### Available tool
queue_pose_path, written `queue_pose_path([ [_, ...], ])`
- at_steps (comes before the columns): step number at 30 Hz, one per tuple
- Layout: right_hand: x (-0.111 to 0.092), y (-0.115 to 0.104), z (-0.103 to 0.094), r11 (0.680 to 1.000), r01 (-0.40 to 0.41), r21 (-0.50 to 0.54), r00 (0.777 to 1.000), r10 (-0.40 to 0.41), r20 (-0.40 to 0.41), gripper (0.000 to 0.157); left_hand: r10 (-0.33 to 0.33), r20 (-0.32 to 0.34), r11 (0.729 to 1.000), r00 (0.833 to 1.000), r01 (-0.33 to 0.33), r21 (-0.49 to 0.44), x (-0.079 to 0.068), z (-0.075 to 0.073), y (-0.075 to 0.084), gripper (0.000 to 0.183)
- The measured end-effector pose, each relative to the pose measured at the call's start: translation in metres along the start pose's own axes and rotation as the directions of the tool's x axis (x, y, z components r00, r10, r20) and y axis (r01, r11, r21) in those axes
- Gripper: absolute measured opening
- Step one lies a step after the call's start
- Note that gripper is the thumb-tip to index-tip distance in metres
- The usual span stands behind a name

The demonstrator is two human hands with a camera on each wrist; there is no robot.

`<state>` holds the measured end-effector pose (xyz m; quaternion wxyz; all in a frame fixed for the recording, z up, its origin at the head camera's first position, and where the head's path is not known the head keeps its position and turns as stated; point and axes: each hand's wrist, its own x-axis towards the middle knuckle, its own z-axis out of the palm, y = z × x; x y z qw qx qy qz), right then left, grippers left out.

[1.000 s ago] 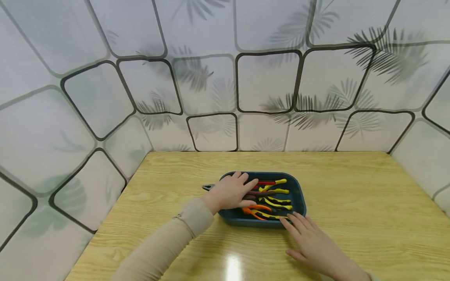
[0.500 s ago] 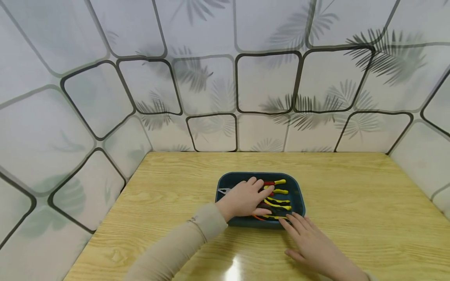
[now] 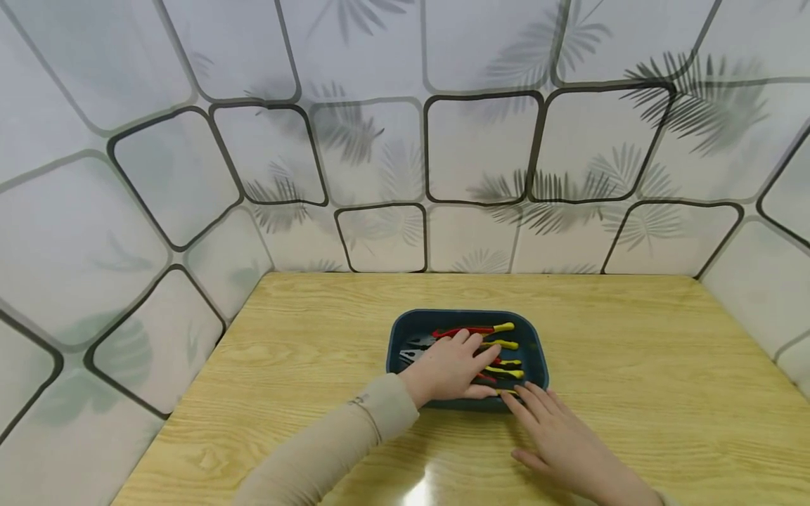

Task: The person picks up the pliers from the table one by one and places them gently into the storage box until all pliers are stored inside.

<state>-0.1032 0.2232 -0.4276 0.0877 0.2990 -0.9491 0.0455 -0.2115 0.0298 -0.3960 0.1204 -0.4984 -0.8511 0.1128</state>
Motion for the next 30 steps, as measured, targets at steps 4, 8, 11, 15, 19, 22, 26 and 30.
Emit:
queue_pose_path([
  [4, 0.000, 0.000, -0.001, 1.000, 0.005, 0.004, 1.000, -0.005, -0.005, 0.073, -0.054, 0.039, 0.997, 0.998, 0.056, -0.061, 0.000, 0.006, 0.001, 0.069],
  [8, -0.001, 0.000, -0.001, 1.000, 0.007, 0.002, 1.000, -0.007, -0.006, 0.073, -0.119, 0.091, 0.981, 0.989, 0.131, -0.141, 0.000, 0.010, 0.001, 0.068],
  [11, -0.001, 0.001, 0.000, 1.000, 0.003, -0.004, 1.000, -0.003, -0.003, 0.073, -0.141, 0.124, 0.972, 0.982, 0.162, -0.172, 0.001, 0.012, 0.001, 0.066],
  [15, 0.000, 0.001, 0.001, 1.000, -0.002, 0.000, 1.000, 0.002, 0.009, 0.074, -0.141, 0.168, 0.969, 0.976, 0.171, -0.180, 0.002, 0.013, 0.000, 0.067],
  [19, 0.001, 0.001, 0.000, 1.000, -0.010, 0.007, 1.000, 0.010, 0.025, 0.073, -0.141, 0.193, 0.965, 0.971, 0.178, -0.192, 0.004, 0.012, 0.000, 0.068],
  [22, 0.001, 0.001, -0.001, 1.000, -0.015, 0.010, 0.999, 0.014, 0.033, 0.073, -0.144, 0.189, 0.963, 0.971, 0.181, -0.200, 0.005, 0.011, 0.000, 0.067],
  [26, 0.002, 0.001, -0.001, 1.000, -0.013, 0.013, 0.999, 0.013, 0.039, 0.073, -0.159, 0.191, 0.956, 0.969, 0.199, -0.217, 0.005, 0.012, 0.000, 0.067],
  [30, 0.002, 0.002, -0.001, 1.000, -0.012, 0.017, 0.999, 0.011, 0.034, 0.073, -0.172, 0.216, 0.941, 0.961, 0.225, -0.253, 0.002, 0.012, 0.001, 0.069],
])
